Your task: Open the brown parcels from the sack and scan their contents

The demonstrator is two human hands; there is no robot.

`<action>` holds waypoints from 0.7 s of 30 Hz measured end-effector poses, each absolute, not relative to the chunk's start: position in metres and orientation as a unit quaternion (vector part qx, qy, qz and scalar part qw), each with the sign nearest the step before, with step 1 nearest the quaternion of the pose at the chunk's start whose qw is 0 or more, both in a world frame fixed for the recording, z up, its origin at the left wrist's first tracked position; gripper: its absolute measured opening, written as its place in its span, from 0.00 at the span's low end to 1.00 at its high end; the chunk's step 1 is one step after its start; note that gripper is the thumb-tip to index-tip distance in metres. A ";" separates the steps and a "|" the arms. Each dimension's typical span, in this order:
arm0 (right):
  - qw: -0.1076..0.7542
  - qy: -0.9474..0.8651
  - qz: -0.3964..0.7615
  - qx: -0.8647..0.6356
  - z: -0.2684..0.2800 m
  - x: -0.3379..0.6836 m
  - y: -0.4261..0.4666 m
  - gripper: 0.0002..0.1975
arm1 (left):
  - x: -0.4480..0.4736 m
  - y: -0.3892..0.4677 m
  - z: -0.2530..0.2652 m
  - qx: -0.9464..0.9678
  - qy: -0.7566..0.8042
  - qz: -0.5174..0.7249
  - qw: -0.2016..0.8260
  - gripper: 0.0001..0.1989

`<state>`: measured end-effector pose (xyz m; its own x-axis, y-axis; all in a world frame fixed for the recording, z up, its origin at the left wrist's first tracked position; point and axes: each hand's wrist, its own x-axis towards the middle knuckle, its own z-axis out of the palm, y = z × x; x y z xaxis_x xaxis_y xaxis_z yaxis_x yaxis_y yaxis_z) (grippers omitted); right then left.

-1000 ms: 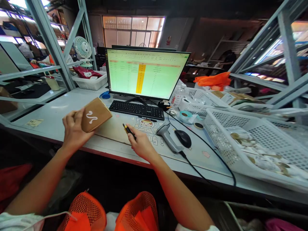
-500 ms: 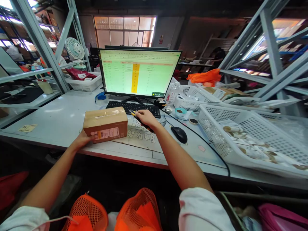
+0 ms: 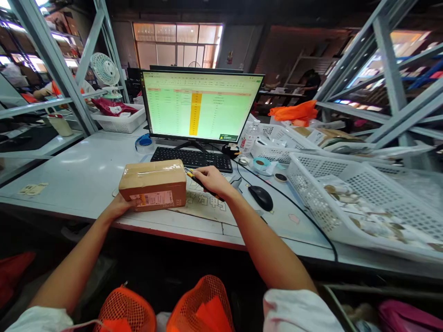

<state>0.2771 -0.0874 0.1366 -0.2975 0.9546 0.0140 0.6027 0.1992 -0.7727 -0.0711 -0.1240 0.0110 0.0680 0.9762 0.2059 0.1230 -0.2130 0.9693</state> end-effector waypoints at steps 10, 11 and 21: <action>0.185 -0.796 0.234 -0.527 0.170 0.320 -0.096 0.31 | -0.070 -0.123 0.003 0.589 0.415 0.498 0.483 0.58; 0.189 -0.808 0.174 -0.530 0.184 0.314 -0.090 0.29 | -0.070 -0.123 0.003 0.589 0.413 0.498 0.483 0.59; -0.067 -0.932 -0.173 -0.313 0.240 0.100 -0.101 0.10 | -0.074 -0.118 0.003 0.628 0.411 0.492 0.442 0.64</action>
<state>0.0996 -0.1010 0.2397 -0.7954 0.6059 -0.0160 0.5597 0.7444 0.3642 -0.0743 -0.1181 0.0030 0.1785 0.9504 0.2547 0.0806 -0.2722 0.9589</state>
